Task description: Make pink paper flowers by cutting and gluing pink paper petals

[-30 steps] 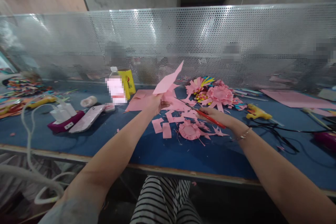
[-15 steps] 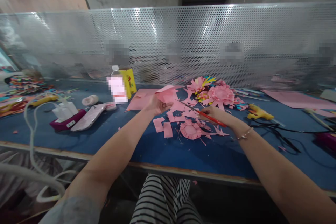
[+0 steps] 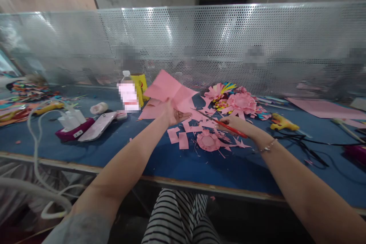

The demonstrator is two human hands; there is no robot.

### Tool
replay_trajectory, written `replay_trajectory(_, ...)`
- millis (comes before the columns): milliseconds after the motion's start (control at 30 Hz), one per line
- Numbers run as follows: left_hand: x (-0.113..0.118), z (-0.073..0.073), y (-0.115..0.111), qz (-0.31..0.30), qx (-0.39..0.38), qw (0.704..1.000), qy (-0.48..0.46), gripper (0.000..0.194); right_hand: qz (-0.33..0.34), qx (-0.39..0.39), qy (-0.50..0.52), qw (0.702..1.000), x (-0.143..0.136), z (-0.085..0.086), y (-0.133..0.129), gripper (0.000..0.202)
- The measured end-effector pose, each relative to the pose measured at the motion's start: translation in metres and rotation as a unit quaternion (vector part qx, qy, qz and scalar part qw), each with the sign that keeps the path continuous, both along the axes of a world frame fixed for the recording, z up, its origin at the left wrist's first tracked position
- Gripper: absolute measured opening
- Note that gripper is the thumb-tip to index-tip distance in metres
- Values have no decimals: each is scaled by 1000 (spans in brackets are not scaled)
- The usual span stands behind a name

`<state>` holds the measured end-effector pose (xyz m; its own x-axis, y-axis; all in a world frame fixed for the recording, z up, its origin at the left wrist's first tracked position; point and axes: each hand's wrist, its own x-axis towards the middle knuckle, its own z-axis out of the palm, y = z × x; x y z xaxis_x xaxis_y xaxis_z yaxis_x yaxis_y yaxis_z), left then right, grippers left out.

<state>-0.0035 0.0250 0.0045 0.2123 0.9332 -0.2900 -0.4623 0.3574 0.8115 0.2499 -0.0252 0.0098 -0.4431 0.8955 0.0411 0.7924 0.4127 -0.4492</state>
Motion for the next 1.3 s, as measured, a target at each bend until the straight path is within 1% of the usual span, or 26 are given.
replay_trajectory(233, 0, -3, 2, 5, -15, 1000, 2, 63, -6, -14, -6, 1000, 1, -2, 3, 45)
replay_trajectory(300, 0, -3, 1, 5, -14, 1000, 1, 56, -12, -22, -7, 1000, 2, -4, 5, 44)
replay_trajectory(367, 1, -2, -2, 1, -2, 1000, 4, 42, -13, -21, -7, 1000, 2, -5, 8, 43)
replay_trajectory(467, 5, 1, -7, -7, 36, 999, 31, 14, -19, -10, -5, 1000, 3, -8, 12, 41)
replay_trajectory(533, 9, 2, -9, -5, 69, 996, 48, 2, -23, -23, 9, 999, 4, -10, 14, 40)
replay_trajectory(633, 13, 0, -9, 9, 121, 991, 55, 4, -22, -90, 79, 993, 5, -11, 10, 37)
replay_trajectory(767, 16, -1, -11, 23, 183, 981, 50, 8, -5, -188, 203, 961, 1, -4, -4, 30)
replay_trajectory(867, 19, 1, -15, 30, 205, 977, 46, 12, -21, -234, 252, 939, -2, 2, -12, 24)
replay_trajectory(933, 22, 2, -18, 20, 215, 976, 45, 14, -24, -237, 256, 937, -3, 4, -14, 22)
replay_trajectory(1067, 28, 3, -23, 8, 221, 974, 52, 14, 1, -208, 230, 951, -4, 6, -14, 26)
replay_trajectory(1233, 31, 4, -24, 28, 215, 974, 58, 16, -18, -219, 217, 951, -3, 4, -10, 29)
replay_trajectory(1300, 32, 4, -24, 37, 215, 974, 63, 17, -4, -207, 215, 954, -1, 1, -7, 29)
